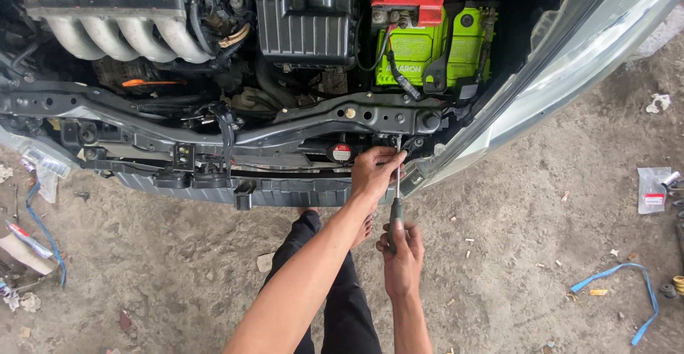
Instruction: The person uses a screwdriver to loosen and remove bolts from the front radiator support and battery area of a Honda Civic. They work systematically across the engine bay, removing fasteners to detach the support structure.
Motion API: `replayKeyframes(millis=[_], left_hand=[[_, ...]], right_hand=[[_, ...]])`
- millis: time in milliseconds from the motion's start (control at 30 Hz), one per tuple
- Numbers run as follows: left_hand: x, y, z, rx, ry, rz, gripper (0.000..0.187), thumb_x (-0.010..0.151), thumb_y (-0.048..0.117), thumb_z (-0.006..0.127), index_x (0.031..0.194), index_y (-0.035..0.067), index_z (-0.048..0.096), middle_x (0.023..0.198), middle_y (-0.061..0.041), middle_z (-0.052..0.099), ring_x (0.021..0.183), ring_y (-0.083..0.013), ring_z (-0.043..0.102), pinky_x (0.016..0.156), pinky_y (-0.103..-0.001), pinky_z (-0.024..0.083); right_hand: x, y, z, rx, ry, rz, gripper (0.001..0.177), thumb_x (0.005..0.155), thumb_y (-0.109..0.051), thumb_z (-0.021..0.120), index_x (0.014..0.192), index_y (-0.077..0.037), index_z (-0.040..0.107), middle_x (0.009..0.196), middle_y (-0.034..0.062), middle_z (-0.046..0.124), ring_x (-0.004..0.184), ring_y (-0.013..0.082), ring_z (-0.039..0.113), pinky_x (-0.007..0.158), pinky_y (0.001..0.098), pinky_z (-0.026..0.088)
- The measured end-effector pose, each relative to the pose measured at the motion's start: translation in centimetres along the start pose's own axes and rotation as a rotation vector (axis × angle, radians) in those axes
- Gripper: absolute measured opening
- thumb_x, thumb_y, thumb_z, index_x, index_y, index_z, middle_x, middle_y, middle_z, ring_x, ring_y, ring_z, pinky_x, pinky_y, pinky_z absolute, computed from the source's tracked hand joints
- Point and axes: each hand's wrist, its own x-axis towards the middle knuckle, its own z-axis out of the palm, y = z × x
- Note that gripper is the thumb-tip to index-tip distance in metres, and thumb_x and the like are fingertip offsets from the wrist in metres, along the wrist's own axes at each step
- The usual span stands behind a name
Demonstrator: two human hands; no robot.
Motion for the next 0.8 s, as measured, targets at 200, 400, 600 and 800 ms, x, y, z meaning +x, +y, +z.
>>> replayKeyframes(millis=[200, 400, 600, 800], left_hand=[[0.4, -2.8, -1.7, 0.026, 0.01, 0.144, 0.022, 0.087, 0.015, 0.083, 0.104, 0.004, 0.075, 0.089, -0.011, 0.078, 0.072, -0.0196, 0.078, 0.061, -0.026, 0.066], [0.5, -1.1, -2.1, 0.095, 0.08, 0.091, 0.021, 0.089, 0.012, 0.08, 0.108, 0.002, 0.074, 0.095, -0.011, 0.078, 0.076, -0.0199, 0.078, 0.067, -0.028, 0.067], [0.9, -0.9, -1.9, 0.047, 0.071, 0.074, 0.018, 0.09, 0.01, 0.08, 0.103, -0.001, 0.075, 0.089, -0.013, 0.078, 0.072, -0.0197, 0.077, 0.064, -0.027, 0.067], [1.1, -1.4, -2.2, 0.072, 0.073, 0.085, 0.019, 0.09, 0.011, 0.08, 0.104, 0.001, 0.075, 0.091, -0.012, 0.079, 0.073, -0.0192, 0.078, 0.064, -0.025, 0.066]], right_hand=[[-1.1, 0.2, 0.5, -0.302, -0.032, 0.022, 0.028, 0.106, -0.028, 0.052, 0.11, -0.002, 0.057, 0.087, 0.0084, 0.057, 0.066, 0.0168, 0.052, 0.06, 0.0323, 0.046], [-0.7, -0.2, 2.1, -0.338, -0.014, 0.059, 0.03, 0.107, -0.032, 0.05, 0.109, -0.003, 0.057, 0.083, 0.0052, 0.048, 0.063, 0.0158, 0.048, 0.058, 0.0317, 0.043], [0.0, 0.4, 1.8, -0.323, 0.008, 0.076, 0.032, 0.106, -0.035, 0.052, 0.105, -0.003, 0.057, 0.082, 0.0055, 0.051, 0.067, 0.0154, 0.046, 0.061, 0.0326, 0.041], [-0.7, -0.7, 3.2, -0.286, 0.063, 0.149, 0.051, 0.083, -0.024, 0.077, 0.123, -0.009, 0.049, 0.104, 0.012, 0.059, 0.078, 0.0213, 0.058, 0.071, 0.0355, 0.054]])
